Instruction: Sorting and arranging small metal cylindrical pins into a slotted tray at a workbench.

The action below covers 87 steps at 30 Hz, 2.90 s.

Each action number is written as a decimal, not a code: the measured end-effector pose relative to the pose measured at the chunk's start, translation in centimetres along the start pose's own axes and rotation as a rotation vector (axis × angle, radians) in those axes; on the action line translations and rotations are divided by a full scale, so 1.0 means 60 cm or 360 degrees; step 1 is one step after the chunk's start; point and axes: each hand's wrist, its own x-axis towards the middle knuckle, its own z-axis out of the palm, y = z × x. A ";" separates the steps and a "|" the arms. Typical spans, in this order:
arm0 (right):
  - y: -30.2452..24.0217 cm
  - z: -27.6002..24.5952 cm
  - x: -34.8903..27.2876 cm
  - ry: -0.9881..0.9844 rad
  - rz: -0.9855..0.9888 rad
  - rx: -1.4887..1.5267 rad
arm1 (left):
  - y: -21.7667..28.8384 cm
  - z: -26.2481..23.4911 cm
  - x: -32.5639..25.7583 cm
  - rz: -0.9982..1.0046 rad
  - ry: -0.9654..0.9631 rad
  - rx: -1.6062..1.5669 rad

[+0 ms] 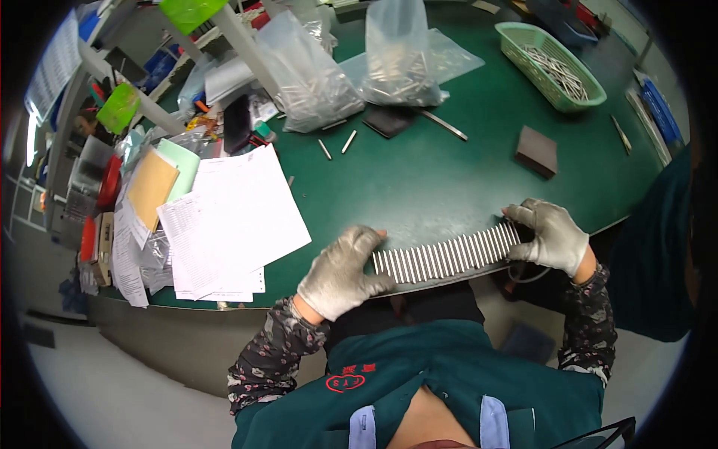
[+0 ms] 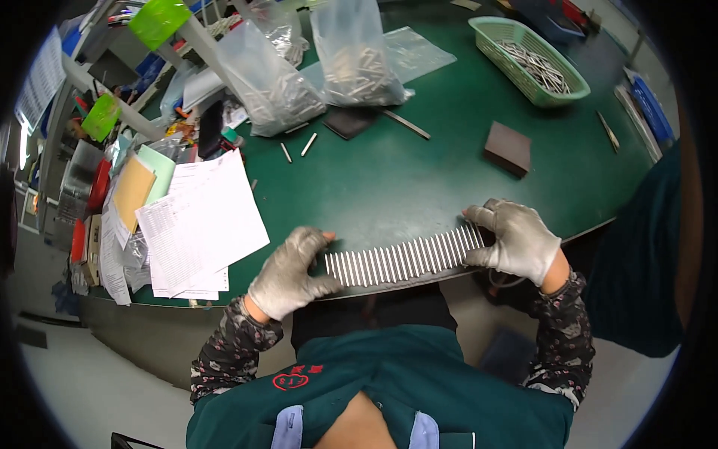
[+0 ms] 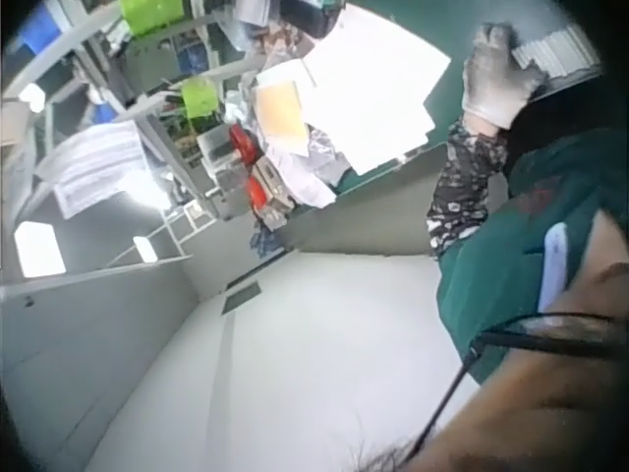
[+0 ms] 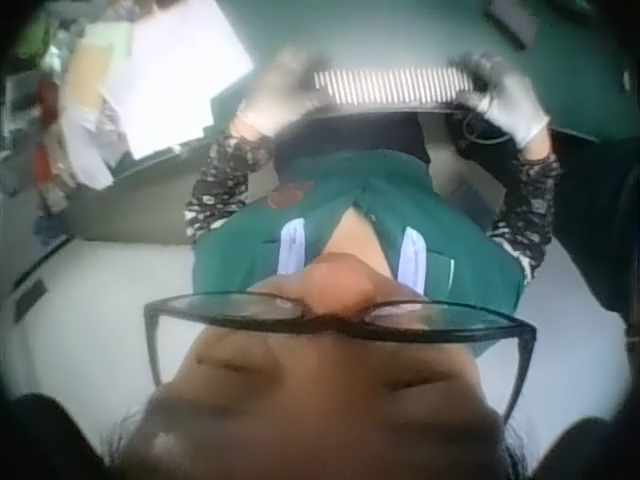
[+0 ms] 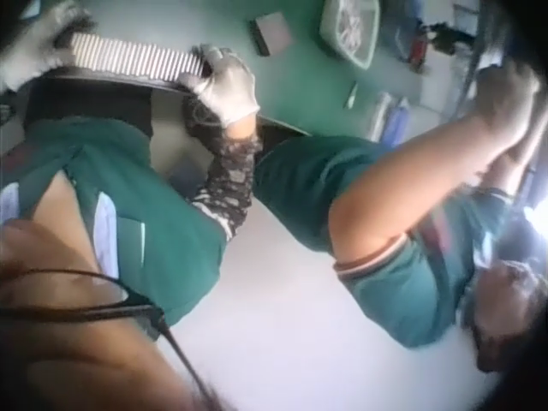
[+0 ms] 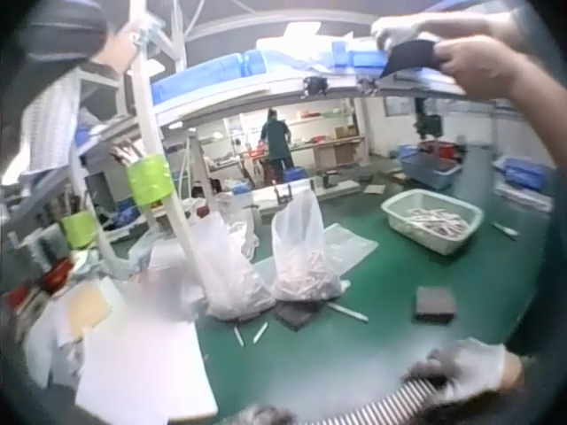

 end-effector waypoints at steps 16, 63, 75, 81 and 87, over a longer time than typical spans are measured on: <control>0.055 -0.083 0.071 0.0662 0.0096 -0.0281 | -0.038 -0.004 0.027 0.0207 0.0649 0.0183; 0.409 -0.180 0.273 0.1029 0.1479 -0.0214 | -0.060 0.042 0.008 -0.0301 0.0818 -0.0386; 0.045 -0.049 0.221 0.0363 0.0264 0.0278 | -0.052 0.022 0.046 -0.0091 0.0881 -0.0322; -0.065 0.036 0.219 -0.0337 -0.0129 -0.0596 | 0.020 -0.003 0.151 -0.0043 0.0248 -0.0066; -0.067 0.016 0.192 -0.0211 -0.0028 -0.0456 | 0.021 0.040 0.192 0.0051 0.0134 0.0186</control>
